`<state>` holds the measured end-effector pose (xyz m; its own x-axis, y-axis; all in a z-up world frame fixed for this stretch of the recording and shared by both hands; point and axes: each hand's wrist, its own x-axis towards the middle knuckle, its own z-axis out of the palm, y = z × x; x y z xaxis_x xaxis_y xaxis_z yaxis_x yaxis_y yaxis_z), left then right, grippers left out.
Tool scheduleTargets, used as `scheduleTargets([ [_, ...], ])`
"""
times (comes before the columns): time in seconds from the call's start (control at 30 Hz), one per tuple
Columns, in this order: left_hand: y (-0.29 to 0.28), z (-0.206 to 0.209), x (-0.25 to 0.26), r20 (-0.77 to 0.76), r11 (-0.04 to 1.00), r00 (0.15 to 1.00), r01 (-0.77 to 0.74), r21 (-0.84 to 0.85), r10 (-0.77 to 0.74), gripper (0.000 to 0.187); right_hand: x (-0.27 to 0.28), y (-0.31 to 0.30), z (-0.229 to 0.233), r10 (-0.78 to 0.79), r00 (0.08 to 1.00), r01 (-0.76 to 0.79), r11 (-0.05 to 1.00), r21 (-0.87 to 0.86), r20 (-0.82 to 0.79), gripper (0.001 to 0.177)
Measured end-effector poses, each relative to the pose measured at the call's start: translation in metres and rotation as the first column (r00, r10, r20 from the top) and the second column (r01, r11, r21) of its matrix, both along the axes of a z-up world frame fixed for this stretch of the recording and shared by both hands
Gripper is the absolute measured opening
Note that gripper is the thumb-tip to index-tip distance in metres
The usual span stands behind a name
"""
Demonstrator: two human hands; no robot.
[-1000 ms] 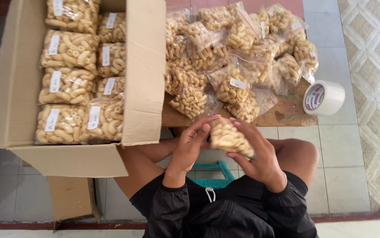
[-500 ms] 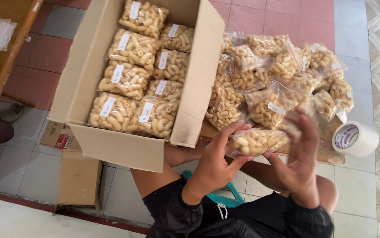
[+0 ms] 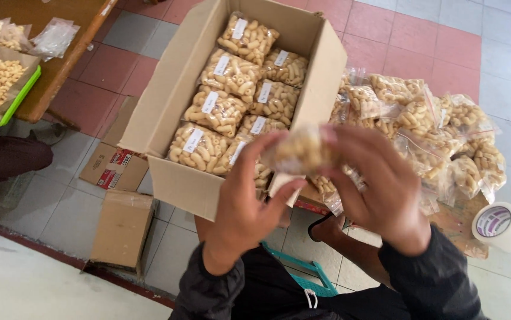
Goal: Sealing small plastic bags of snacks and organizing them into a cardboard box for shipping.
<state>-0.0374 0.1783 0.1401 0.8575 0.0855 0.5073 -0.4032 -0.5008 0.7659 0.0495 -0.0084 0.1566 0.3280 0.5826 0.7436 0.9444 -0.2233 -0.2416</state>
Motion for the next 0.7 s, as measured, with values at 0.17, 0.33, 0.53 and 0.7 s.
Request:
scheduleTargets([
  [0.17, 0.054, -0.014, 0.027, -0.117, 0.944, 0.976, -0.142, 0.299, 0.184, 0.049, 0.054, 0.061, 0.012, -0.021, 0.972, -0.003, 0.995, -0.100, -0.236, 0.028],
  [0.33, 0.075, -0.038, 0.040, -0.098, 0.838, 0.934, -0.257, 0.480, 0.343, 0.039, 0.087, 0.103, -0.017, 0.023, 0.897, -0.078, 0.991, -0.107, -0.442, 0.042],
  [0.53, 0.075, -0.055, 0.045, -0.048, 0.719, 0.930, -0.248, 0.649, 0.364, 0.043, 0.094, 0.121, -0.037, -0.286, 0.918, -0.031, 0.636, -0.771, -0.274, 0.039],
  [0.7, 0.070, -0.048, 0.042, -0.182, 0.694, 0.919, -0.124, 0.710, 0.350, 0.042, 0.081, 0.112, -0.003, -0.175, 0.911, -0.148, 0.704, -0.694, -0.372, 0.058],
])
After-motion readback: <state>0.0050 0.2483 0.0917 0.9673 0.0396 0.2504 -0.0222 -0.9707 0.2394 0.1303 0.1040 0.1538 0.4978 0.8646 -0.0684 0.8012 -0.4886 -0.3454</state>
